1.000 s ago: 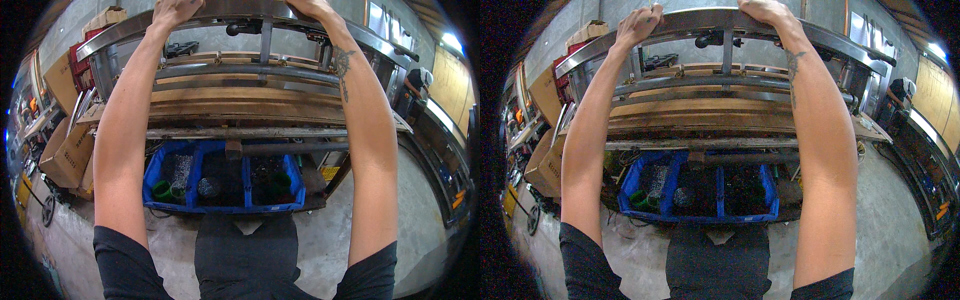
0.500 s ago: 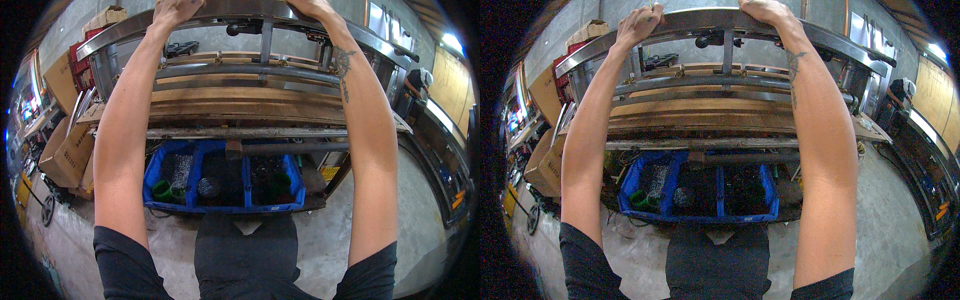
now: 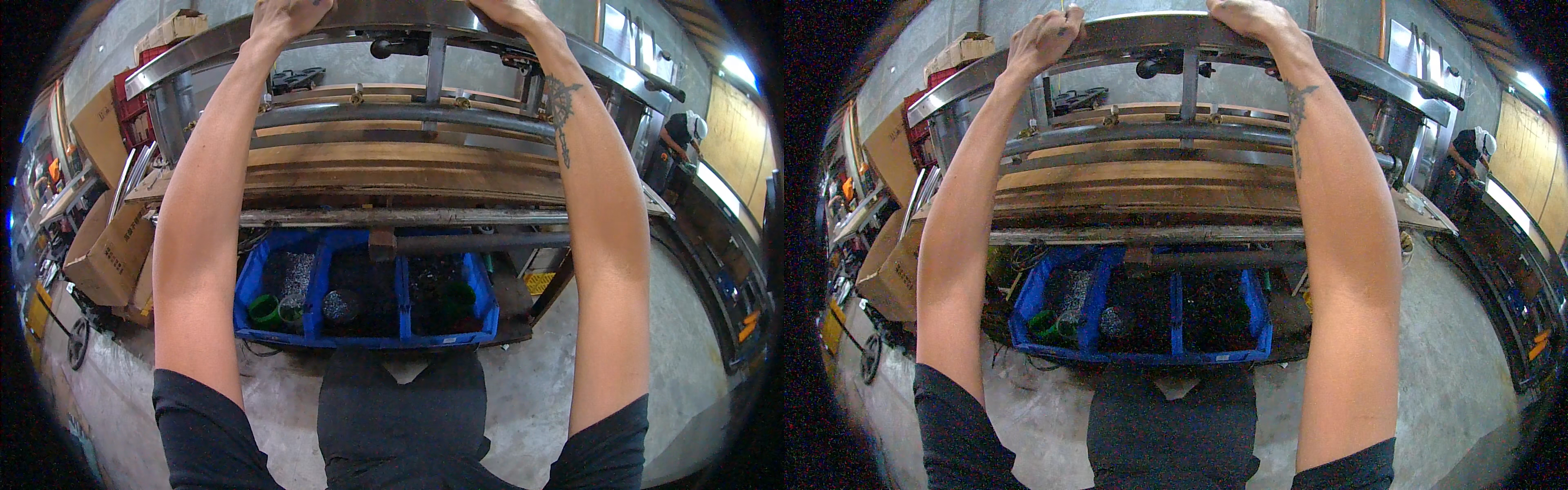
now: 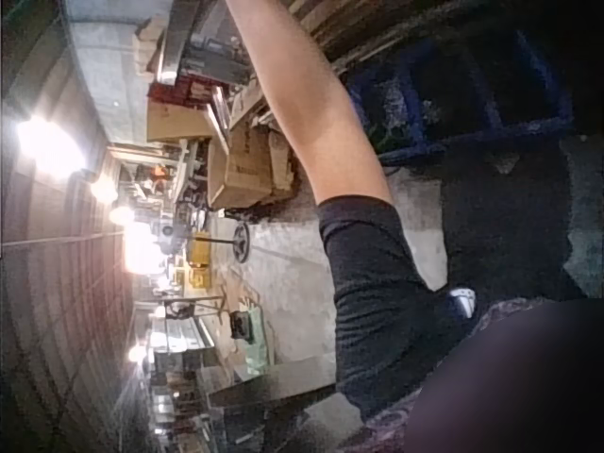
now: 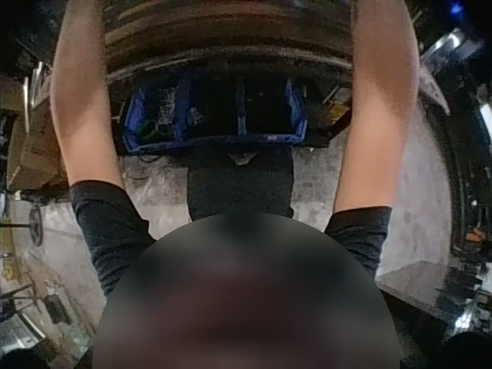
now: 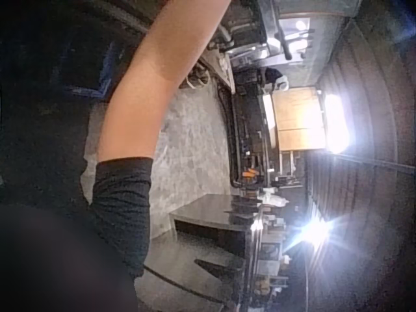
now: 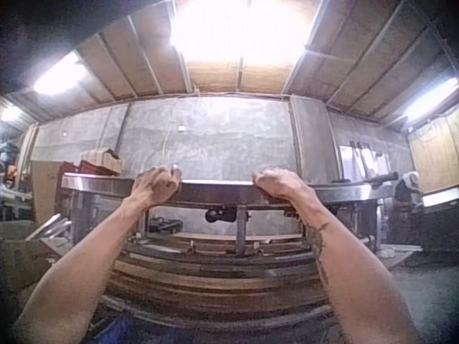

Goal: The person assembles a commercial gas stove by securing a metal frame with a wrench, tapping it into place with a rubber mallet, and installing the burner grates. The person then lifts the assembled unit to position it.

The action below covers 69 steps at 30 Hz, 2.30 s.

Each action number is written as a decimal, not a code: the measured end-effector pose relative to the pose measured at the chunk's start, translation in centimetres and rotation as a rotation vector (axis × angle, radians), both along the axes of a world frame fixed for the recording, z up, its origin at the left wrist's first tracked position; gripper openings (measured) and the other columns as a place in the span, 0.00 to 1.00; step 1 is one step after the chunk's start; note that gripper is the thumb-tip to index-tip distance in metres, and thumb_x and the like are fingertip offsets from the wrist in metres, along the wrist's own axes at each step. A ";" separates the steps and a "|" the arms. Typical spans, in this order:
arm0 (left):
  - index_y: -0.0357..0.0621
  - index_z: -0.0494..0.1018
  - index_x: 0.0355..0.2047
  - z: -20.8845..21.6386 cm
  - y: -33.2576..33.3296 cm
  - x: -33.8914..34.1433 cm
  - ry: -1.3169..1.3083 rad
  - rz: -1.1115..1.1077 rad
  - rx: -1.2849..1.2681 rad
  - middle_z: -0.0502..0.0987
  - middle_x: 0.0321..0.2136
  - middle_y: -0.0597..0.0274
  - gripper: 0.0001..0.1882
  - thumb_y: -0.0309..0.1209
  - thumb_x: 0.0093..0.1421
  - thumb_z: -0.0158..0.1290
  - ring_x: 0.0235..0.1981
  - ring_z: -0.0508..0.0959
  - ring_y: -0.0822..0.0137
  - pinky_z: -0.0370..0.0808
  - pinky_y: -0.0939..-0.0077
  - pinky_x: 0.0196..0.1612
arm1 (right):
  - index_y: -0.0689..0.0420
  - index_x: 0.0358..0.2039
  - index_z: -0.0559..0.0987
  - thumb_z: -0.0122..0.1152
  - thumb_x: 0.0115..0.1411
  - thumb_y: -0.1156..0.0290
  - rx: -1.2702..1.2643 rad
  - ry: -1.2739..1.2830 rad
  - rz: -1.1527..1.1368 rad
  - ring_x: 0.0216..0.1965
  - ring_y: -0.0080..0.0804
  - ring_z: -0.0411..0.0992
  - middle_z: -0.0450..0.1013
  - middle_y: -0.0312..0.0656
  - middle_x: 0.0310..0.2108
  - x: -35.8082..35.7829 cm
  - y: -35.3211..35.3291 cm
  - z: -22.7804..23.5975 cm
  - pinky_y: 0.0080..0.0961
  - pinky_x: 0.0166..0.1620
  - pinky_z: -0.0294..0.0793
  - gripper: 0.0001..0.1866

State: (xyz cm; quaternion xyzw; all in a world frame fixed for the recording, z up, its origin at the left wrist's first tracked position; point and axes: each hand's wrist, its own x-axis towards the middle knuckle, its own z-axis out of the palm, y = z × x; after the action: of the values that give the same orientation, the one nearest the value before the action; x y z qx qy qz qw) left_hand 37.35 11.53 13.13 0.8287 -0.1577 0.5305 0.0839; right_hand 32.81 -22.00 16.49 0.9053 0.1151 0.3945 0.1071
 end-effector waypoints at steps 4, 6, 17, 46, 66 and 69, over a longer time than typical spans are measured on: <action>0.51 0.84 0.32 -0.1 -0.1 -0.1 -0.034 0.006 0.002 0.84 0.42 0.49 0.36 0.57 0.69 0.29 0.48 0.82 0.45 0.72 0.52 0.58 | 0.59 0.50 0.80 0.39 0.69 0.60 0.016 -0.024 0.019 0.60 0.53 0.73 0.75 0.57 0.57 0.1 0.1 -0.1 0.45 0.61 0.71 0.23; 0.51 0.84 0.32 0.0 -0.2 -0.3 -0.014 0.008 0.005 0.84 0.41 0.49 0.35 0.56 0.69 0.29 0.48 0.82 0.45 0.72 0.52 0.58 | 0.59 0.50 0.80 0.39 0.69 0.60 0.039 -0.023 0.033 0.60 0.53 0.72 0.75 0.57 0.57 0.0 0.1 -0.1 0.45 0.62 0.71 0.24; 0.51 0.84 0.33 0.1 -0.1 -0.2 0.006 0.009 -0.005 0.84 0.42 0.49 0.33 0.55 0.67 0.31 0.48 0.82 0.44 0.73 0.52 0.58 | 0.60 0.50 0.80 0.38 0.69 0.60 0.072 -0.016 0.053 0.60 0.53 0.72 0.75 0.57 0.57 0.0 0.1 -0.2 0.45 0.61 0.70 0.24; 0.52 0.84 0.32 0.1 -0.3 -0.4 0.014 0.010 0.009 0.84 0.44 0.50 0.32 0.54 0.67 0.32 0.49 0.82 0.44 0.72 0.51 0.58 | 0.59 0.49 0.80 0.38 0.70 0.59 0.022 -0.010 0.023 0.59 0.55 0.73 0.76 0.58 0.55 -0.2 0.2 -0.1 0.47 0.60 0.71 0.24; 0.52 0.85 0.32 0.1 -0.2 -0.2 0.009 -0.002 -0.024 0.84 0.43 0.48 0.33 0.55 0.67 0.32 0.48 0.82 0.43 0.72 0.51 0.58 | 0.57 0.51 0.79 0.38 0.70 0.59 0.037 -0.027 0.030 0.61 0.54 0.71 0.75 0.57 0.57 -0.1 0.1 -0.3 0.46 0.62 0.70 0.24; 0.53 0.85 0.32 0.2 -0.2 -0.3 0.016 0.008 -0.018 0.84 0.44 0.48 0.33 0.55 0.67 0.31 0.48 0.82 0.43 0.72 0.52 0.59 | 0.58 0.51 0.79 0.38 0.70 0.59 0.034 -0.043 0.041 0.60 0.54 0.72 0.75 0.57 0.57 0.1 0.0 -0.2 0.46 0.62 0.70 0.23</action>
State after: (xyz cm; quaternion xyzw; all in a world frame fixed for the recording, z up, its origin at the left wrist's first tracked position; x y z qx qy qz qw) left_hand 37.05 11.29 13.29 0.8328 -0.1489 0.5254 0.0905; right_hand 32.96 -22.04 16.28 0.8959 0.1244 0.4178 0.0859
